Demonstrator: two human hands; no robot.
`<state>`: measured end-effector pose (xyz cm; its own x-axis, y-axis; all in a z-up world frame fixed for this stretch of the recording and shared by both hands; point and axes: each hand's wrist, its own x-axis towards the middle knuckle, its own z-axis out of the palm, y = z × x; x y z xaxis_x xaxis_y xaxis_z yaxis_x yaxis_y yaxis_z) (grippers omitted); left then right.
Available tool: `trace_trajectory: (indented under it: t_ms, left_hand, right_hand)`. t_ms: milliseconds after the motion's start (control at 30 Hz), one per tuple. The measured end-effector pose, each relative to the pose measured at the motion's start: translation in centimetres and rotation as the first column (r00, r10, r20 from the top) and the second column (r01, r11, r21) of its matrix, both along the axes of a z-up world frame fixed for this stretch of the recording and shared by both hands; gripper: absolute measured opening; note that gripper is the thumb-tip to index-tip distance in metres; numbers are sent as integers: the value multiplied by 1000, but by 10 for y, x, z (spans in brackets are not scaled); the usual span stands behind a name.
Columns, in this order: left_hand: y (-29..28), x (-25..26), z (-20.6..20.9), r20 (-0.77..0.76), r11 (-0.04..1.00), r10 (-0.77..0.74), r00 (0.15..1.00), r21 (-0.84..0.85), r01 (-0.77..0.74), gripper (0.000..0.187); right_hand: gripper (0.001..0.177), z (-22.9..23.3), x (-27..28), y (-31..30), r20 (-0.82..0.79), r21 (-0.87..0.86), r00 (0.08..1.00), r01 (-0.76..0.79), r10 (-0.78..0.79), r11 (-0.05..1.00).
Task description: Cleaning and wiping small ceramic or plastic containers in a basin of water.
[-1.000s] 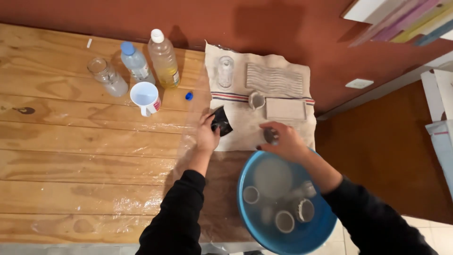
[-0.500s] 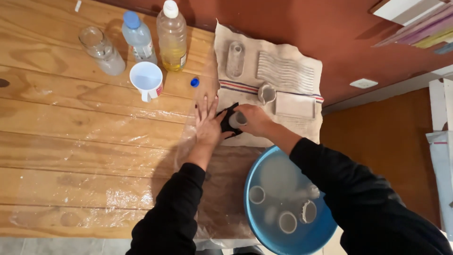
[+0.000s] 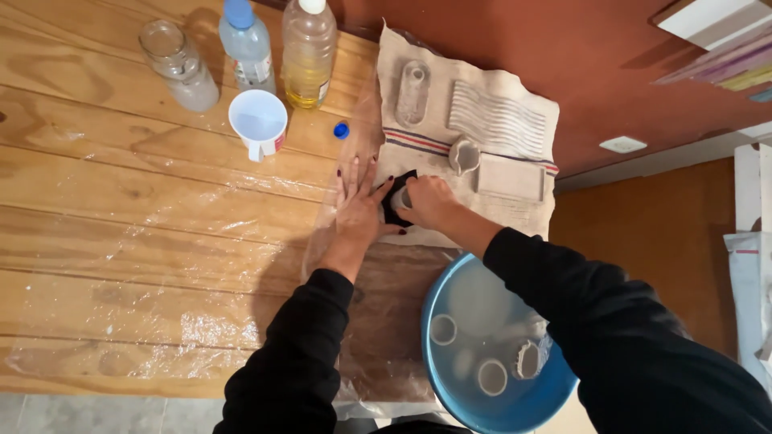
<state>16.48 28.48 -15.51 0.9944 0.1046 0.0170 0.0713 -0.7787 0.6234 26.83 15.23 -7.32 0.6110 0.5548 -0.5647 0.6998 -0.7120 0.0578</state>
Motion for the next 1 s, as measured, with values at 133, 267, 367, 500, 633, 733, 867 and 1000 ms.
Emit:
trace_trajectory:
  t_ms: [133, 267, 367, 500, 633, 733, 867, 1000]
  left_hand:
    - [-2, 7, -8, -3, 1000, 6, 1000, 21, -6, 112]
    - [-2, 1, -9, 4, 1000, 1, 1000, 21, -1, 113]
    - [-1, 2, -8, 9, 1000, 8, 1000, 20, -8, 113]
    - [-3, 3, -9, -4, 1000, 10, 1000, 28, -10, 113]
    - [-2, 6, -5, -29, 999, 3, 1000, 40, -2, 112]
    - [-3, 3, -2, -73, 999, 2, 997, 45, 1, 112]
    - [-2, 6, -1, -39, 998, 8, 999, 61, -6, 113]
    - [-2, 3, -2, -71, 1000, 7, 997, 24, -5, 112]
  right_hand:
    - [52, -27, 16, -25, 23, 217, 987, -161, 160, 963]
    - [57, -16, 13, -19, 33, 300, 949, -308, 313, 903]
    - [55, -18, 15, -18, 26, 191, 974, -226, 225, 955]
    - [55, -28, 21, -24, 52, 296, 926, -371, 373, 880]
    - [51, -12, 14, -11, -2, 75, 973, -230, 230, 970]
    - [54, -20, 19, -21, -10, 123, 975, -219, 222, 968]
    - [56, -22, 19, -19, 10, 276, 956, -284, 293, 918]
    - [55, -18, 7, -25, -13, 223, 972, -226, 234, 948]
